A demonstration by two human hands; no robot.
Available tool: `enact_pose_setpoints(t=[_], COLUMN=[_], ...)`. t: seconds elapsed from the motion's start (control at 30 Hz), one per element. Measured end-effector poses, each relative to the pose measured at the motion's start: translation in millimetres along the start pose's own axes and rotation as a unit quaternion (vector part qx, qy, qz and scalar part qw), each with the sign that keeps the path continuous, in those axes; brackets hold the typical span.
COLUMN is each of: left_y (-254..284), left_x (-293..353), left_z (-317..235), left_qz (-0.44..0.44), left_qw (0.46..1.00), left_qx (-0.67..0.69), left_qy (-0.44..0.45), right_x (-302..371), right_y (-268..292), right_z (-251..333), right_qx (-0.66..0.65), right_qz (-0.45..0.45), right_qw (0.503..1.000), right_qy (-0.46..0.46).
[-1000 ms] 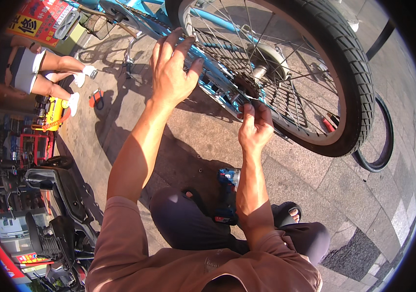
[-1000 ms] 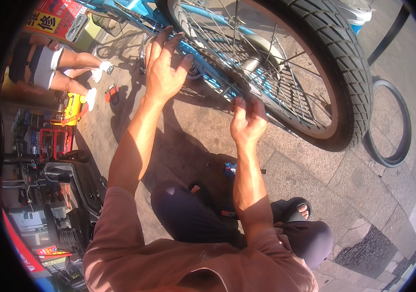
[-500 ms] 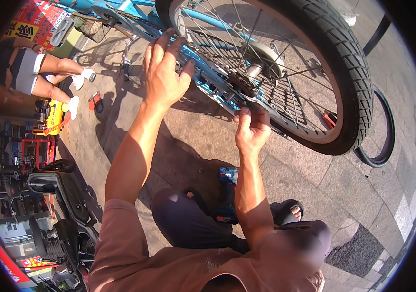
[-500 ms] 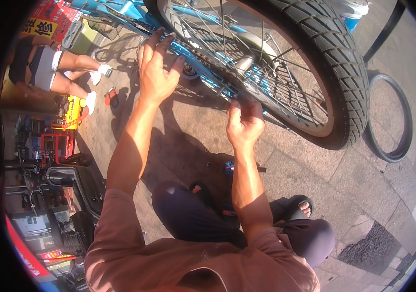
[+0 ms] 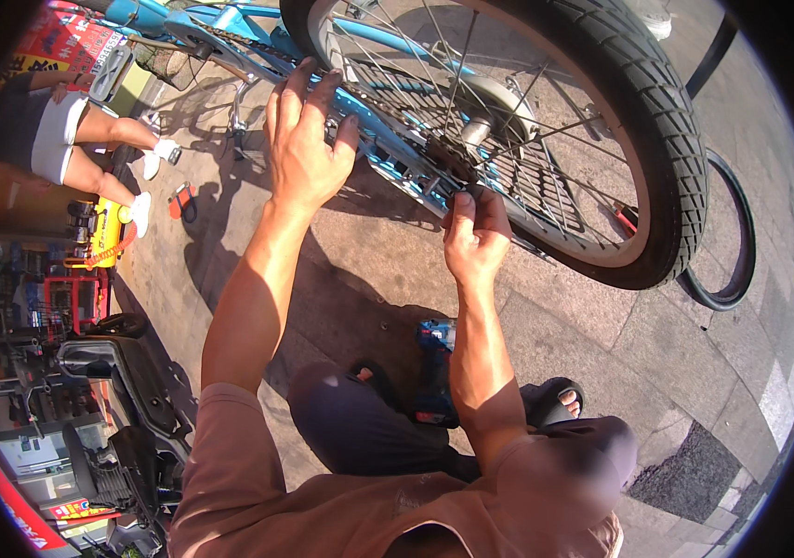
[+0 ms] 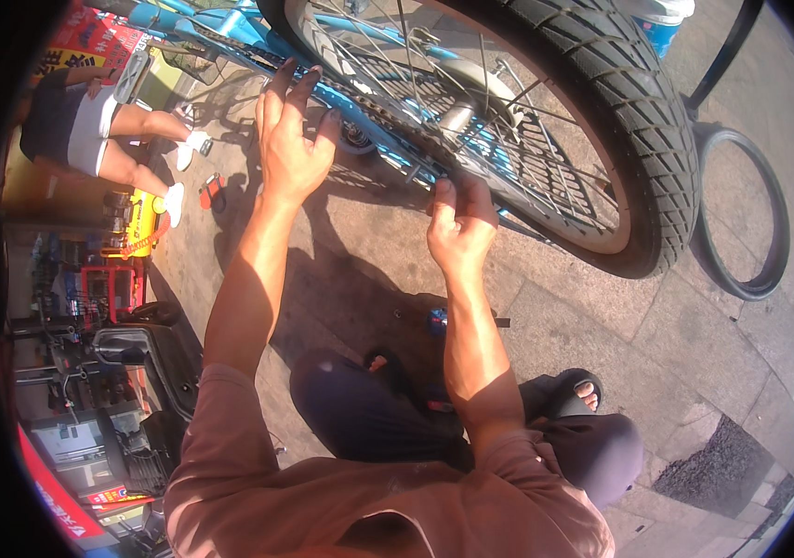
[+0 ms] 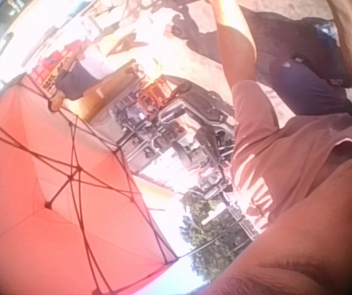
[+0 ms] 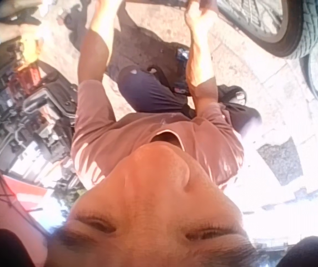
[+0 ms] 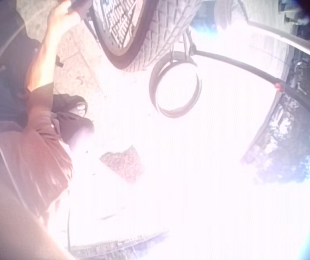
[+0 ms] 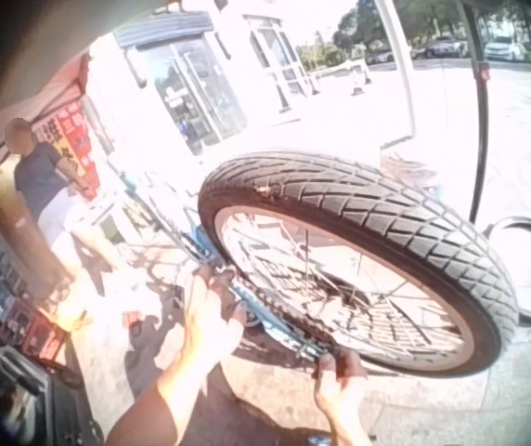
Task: The person repairs a bicycle wheel by hand, adjusting the chain and spokes. They use tools to tighten components and ensure the wheel is properly aligned.
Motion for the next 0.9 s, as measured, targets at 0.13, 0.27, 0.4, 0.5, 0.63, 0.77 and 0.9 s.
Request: enact_pose_setpoints(t=[0.13,0.27,0.4,0.5,0.63,0.77,0.9], left_y=[2,6,8,8,4,5,7], left_x=[1,3,4,3,2,2,2], left_z=[1,8,11,10,9,10,12], left_qz=[0.010,0.026,0.021,0.009,0.030,0.028,0.034], left_qw=[1.000,0.999,0.999,0.999,0.999,0.999,0.999], left_qx=[-0.022,-0.044,-0.049,-0.032,-0.038,-0.030,-0.028], left_qy=[-0.019,-0.016,-0.007,-0.001,-0.007,-0.012,-0.005], right_x=[1,3,3,2,4,6,5], right_y=[-1,-2,1,0,3,4,3], right_z=[-2,-5,-8,-7,-11,-6,-4], right_qx=[-0.047,-0.064,-0.067,-0.077,-0.084,-0.087,-0.077], right_qz=[-0.010,-0.007,-0.010,-0.005,-0.025,-0.042,-0.035], right_qw=[0.998,0.996,0.996,0.996,0.994,0.995,0.996], right_qy=[-0.035,-0.058,-0.061,-0.051,-0.066,-0.037,-0.038])
Point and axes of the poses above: each hand's wrist, its own x-axis away from the middle knuckle, its own y-axis out of the back of the hand, z = x × y, the point moved 10 cm from there along -x, towards the middle knuckle, and after that the axes turned 1 degree about -y, right-handed, at the moved point
